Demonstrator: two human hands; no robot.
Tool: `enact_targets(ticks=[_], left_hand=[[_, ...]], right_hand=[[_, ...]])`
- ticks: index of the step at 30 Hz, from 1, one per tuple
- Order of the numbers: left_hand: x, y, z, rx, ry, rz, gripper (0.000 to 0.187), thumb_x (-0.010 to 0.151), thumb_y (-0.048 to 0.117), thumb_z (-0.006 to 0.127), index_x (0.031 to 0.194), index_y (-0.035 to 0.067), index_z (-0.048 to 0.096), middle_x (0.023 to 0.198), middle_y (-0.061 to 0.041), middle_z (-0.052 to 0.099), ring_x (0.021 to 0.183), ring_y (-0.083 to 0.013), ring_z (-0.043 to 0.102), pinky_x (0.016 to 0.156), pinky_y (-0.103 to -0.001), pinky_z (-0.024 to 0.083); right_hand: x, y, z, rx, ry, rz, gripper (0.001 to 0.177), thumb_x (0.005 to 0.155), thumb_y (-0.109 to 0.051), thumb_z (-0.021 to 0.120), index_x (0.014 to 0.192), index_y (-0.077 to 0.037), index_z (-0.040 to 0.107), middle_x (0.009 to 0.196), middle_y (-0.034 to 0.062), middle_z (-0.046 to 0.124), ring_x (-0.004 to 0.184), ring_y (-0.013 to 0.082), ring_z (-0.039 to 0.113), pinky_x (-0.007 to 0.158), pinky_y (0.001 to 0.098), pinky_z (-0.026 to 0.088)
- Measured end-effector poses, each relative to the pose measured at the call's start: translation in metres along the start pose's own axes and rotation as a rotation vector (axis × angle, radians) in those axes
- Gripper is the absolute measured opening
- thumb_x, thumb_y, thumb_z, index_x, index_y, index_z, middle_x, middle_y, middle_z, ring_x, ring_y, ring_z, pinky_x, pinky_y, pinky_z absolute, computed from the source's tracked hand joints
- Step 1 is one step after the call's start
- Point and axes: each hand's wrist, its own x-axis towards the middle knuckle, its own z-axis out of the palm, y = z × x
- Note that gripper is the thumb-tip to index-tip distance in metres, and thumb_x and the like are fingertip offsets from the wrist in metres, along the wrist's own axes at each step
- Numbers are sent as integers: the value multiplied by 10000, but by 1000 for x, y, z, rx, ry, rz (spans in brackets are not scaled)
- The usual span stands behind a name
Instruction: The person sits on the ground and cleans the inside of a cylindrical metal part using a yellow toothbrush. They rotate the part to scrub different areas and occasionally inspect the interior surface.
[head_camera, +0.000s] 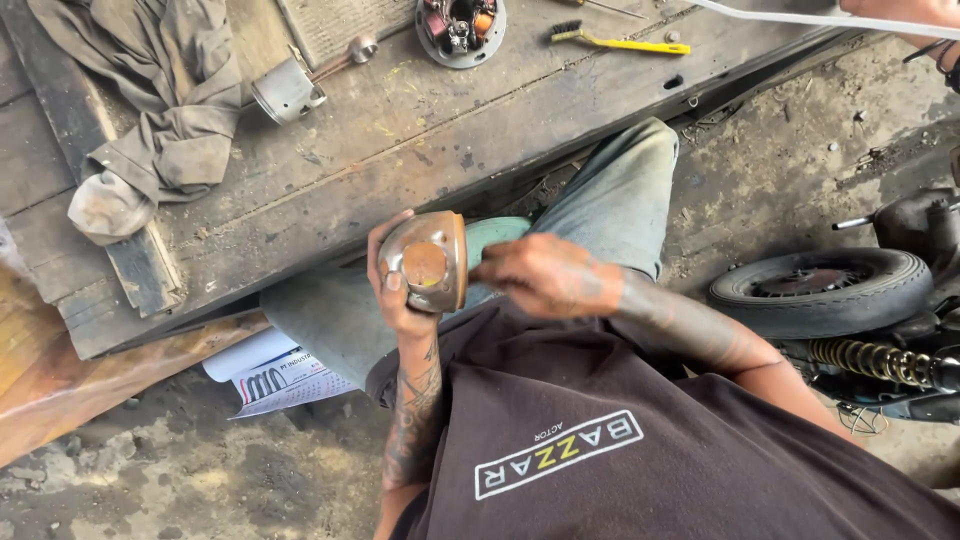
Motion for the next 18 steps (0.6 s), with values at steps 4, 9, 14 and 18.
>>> enact_targets(ticks=[4, 9, 14, 18], left_hand=[[8, -6, 4, -51, -65, 84, 713, 873, 559, 520, 1244, -46, 576, 949, -231, 688, 878, -250, 723, 832, -381, 589], [4, -2, 7, -49, -39, 56, 735, 866, 596, 531, 1245, -31, 592, 980, -207, 721, 890, -212, 728, 825, -359, 582], [5, -2, 5, 3, -20, 76, 755, 848, 597, 520, 1217, -59, 585, 983, -216, 702, 927, -228, 710, 848, -358, 574], [10, 10, 7, 62, -79, 99, 781, 864, 618, 453, 1240, -53, 586, 1035, -235, 683, 952, -261, 716, 880, -364, 569]], right_hand=[[2, 13, 5, -370, 133, 86, 250, 884, -200, 612, 1125, -203, 679, 1108, 115, 626, 798, 380, 715, 599, 493, 582], [6, -3, -18, -186, 40, 39, 229, 838, -106, 638, 1053, -99, 717, 1037, 215, 695, 801, 482, 714, 633, 557, 577], [5, -9, -2, -43, -6, 43, 177, 837, -118, 605, 965, -89, 723, 953, 196, 699, 781, 476, 716, 587, 529, 587], [5, 14, -10, -274, 140, 88, 266, 952, -145, 553, 1178, -213, 675, 1013, 53, 605, 824, 370, 699, 646, 454, 582]])
